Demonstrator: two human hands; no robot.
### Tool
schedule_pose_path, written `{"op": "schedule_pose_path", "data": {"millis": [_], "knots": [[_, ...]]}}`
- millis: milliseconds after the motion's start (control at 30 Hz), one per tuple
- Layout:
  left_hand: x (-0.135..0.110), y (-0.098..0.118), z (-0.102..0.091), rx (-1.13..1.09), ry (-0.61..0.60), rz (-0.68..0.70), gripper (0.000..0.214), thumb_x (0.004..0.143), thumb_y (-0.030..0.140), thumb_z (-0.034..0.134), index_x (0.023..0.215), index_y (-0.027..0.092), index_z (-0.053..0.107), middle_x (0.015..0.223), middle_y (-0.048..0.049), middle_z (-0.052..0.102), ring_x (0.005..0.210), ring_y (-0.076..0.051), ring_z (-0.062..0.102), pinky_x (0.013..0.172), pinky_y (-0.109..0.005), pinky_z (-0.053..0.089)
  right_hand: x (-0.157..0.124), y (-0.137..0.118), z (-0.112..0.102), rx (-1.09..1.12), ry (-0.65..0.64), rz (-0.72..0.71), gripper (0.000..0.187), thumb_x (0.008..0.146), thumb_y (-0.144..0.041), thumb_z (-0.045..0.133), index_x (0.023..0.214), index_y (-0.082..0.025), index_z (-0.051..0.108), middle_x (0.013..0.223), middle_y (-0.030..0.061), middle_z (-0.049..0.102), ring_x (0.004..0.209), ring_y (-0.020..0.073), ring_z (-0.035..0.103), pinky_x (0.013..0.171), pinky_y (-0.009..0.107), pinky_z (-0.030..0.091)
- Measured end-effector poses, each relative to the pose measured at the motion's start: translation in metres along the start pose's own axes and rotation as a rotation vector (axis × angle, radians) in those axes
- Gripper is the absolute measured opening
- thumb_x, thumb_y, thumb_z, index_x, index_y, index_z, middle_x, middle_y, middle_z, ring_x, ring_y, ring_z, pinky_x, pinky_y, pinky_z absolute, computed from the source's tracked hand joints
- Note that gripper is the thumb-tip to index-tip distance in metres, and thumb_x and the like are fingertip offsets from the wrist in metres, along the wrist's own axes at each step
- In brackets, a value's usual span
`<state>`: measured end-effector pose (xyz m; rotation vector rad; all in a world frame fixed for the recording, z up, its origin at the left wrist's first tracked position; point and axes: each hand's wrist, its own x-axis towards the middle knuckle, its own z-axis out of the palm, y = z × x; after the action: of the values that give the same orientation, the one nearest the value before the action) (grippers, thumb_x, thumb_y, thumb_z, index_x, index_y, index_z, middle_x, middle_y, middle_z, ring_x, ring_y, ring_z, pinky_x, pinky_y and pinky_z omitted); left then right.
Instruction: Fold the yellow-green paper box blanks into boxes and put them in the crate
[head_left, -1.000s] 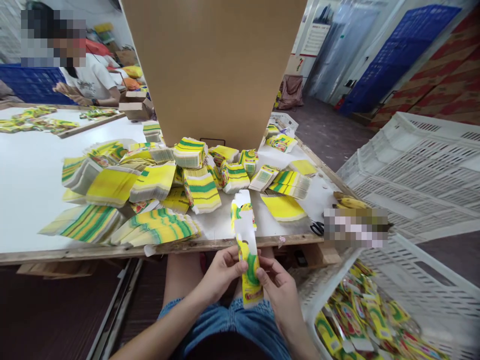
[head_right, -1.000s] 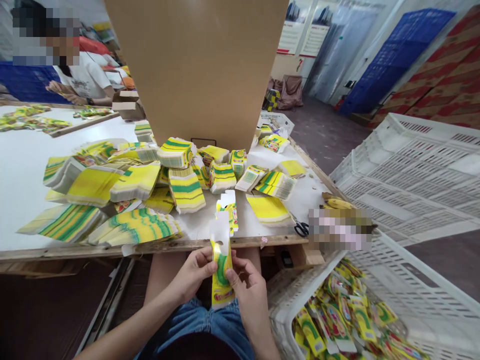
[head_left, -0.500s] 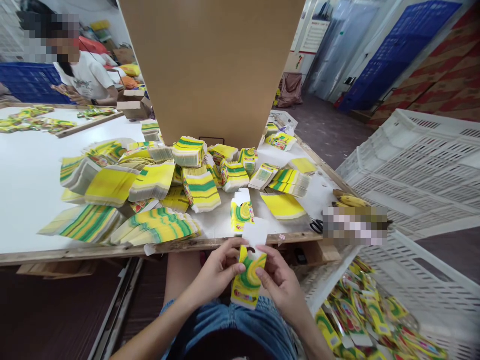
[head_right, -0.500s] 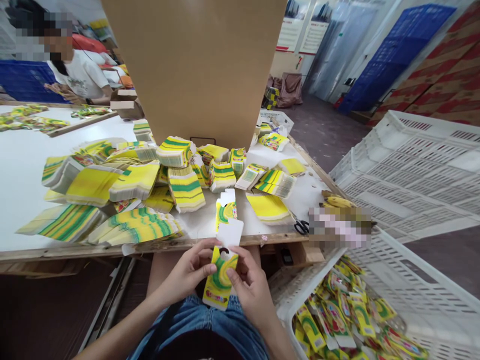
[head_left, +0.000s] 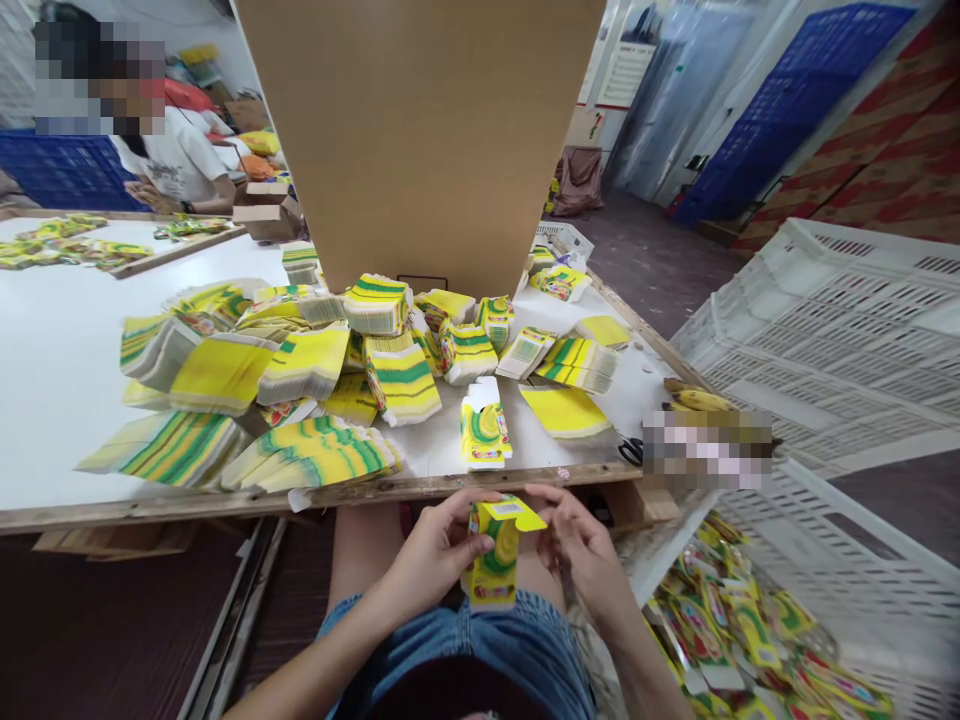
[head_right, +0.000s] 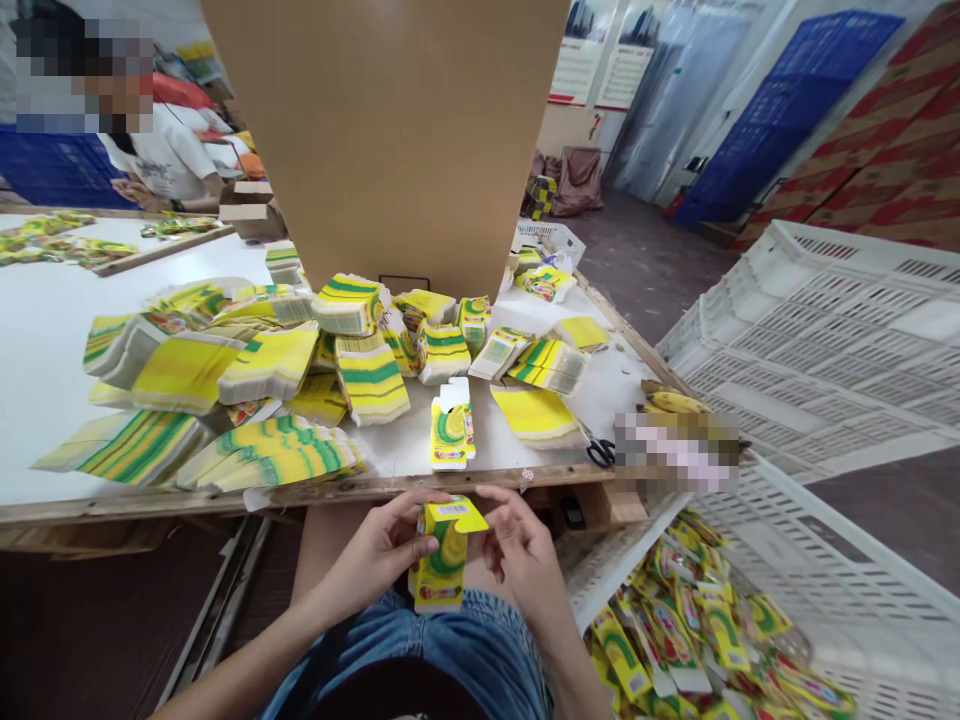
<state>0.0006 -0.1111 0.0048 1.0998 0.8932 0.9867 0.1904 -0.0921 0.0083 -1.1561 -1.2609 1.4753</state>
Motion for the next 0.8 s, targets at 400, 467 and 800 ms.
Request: {"op": "schedule_pose_path", "data": {"millis": [400,467,800], "knots": [[0.002,-0.001,0.003,-0.193,-0.010,-0.030,0.050,0.072,0.028,0.077,0.117,0.016,0.058,0.098,-0.0107,0.072,0.088,-0.024,0.068,0.077,-0.033,0.051,-0.001,0.003,0.010,-0.468,-0.029,-0.082,0.038,0.086,-0.038,0.060,0.119,-0.019,0.061,0.070,0.0022,0.072,0.059,0.0193,0.064,0.058,0.027,0.049],[0.005,-0.003,0.006,-0.193,0.005,-0.056,0.050,0.069,0.027,0.079,0.114,0.016,0.059,0.091,-0.0088,0.073,0.079,-0.021,0.068,0.071,-0.029,0.051,-0.002,0.005,0.005,-0.440,0.016,-0.143,0.036,0.088,-0.040,0.057,0.117,-0.021,0.066,0.095,0.0079,0.074,0.082,0.0237,0.068,0.072,0.031,0.053],[0.023,-0.011,0.053,-0.153,-0.096,0.034,0.048,0.079,0.020,0.069,0.123,0.021,0.048,0.102,-0.0099,0.071,0.088,-0.022,0.068,0.076,-0.032,0.053,-0.019,-0.001,-0.026,-0.242,0.257,-0.172,0.024,0.080,-0.042,0.067,0.093,-0.022,0.071,0.094,0.0082,0.072,0.084,0.0240,0.066,0.072,0.033,0.053]]}}
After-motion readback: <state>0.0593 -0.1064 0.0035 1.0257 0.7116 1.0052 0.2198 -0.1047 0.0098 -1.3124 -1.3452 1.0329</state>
